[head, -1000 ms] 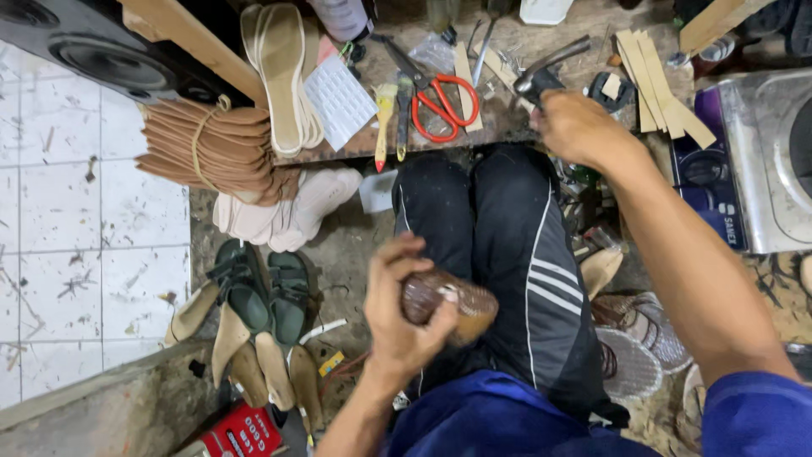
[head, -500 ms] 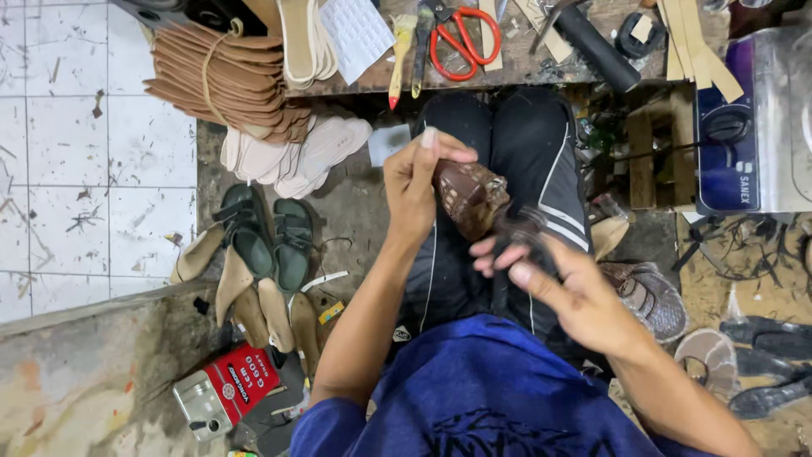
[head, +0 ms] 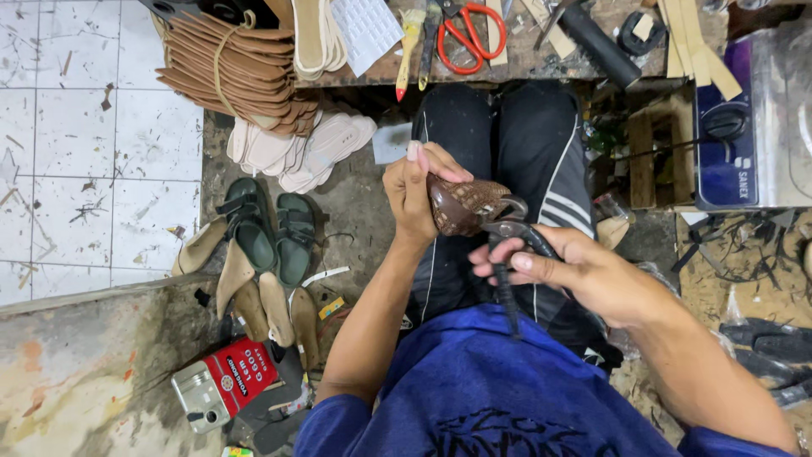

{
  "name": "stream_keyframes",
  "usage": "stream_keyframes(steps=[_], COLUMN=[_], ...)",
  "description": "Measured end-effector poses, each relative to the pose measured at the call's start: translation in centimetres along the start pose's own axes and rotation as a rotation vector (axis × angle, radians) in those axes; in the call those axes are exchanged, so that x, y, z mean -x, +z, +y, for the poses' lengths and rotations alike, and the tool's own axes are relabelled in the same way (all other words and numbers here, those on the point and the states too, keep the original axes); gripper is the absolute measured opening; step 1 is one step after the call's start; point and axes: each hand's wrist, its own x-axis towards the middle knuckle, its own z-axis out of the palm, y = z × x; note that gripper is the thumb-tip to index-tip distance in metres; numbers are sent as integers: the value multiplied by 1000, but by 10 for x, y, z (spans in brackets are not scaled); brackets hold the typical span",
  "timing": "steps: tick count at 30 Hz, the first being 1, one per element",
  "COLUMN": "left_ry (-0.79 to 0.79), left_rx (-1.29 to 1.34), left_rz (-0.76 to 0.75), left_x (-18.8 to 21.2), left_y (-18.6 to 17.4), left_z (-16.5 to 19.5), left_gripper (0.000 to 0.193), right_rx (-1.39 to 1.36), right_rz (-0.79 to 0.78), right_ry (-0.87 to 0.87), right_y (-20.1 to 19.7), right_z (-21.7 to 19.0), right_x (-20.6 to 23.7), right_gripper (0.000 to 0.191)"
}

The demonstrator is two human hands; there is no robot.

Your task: The person assembles a woven shoe by pressing the upper onto a sole, then uses a hammer to tap along the perimeter to secure it. They inspect the shoe, place it on a shelf, and repeat the process with a second shoe.

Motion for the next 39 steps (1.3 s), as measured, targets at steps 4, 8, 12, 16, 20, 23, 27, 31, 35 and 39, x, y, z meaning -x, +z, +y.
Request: stream_keyframes(steps=[4, 8, 12, 16, 20, 23, 27, 31, 35, 39], left_ry=[-39, -57, 307, 157, 71, 29, -31, -117, -91, -44], left_rx=[148, 129, -971, -860, -850, -845, -824, -852, -909, -953], left_rz=[54, 32, -266, -507, -562, -571, -650, -774, -852, -854], left_x=[0, -13, -10, -13, -22, -21, -20, -19, -15, -10], left_y=[-2, -2, -16, -17, -15, -12, -13, -17, -16, -10], left_z=[-4, 20, 76, 92, 86, 84, 89, 99, 99, 95], left_gripper=[57, 53, 31, 23, 25, 27, 29, 32, 39, 40], right_rx=[481, 466, 456, 475, 629, 922, 1067, 1109, 1171, 848], right_rz=[268, 304, 307, 294, 273, 327, 423, 522, 498, 426], right_ry=[-46, -223, -194, -147, -291, -403, -323, -399, -590, -433], right_y=[21, 26, 24, 25, 25, 26, 35, 43, 33, 34], right_z=[9, 29, 33, 26, 17, 14, 26, 49, 63, 69], right_x=[-14, -30, -32, -33, -30, -23, -23, -34, -25, -19], right_gripper=[25, 23, 22, 22, 19, 25, 24, 20, 23, 25])
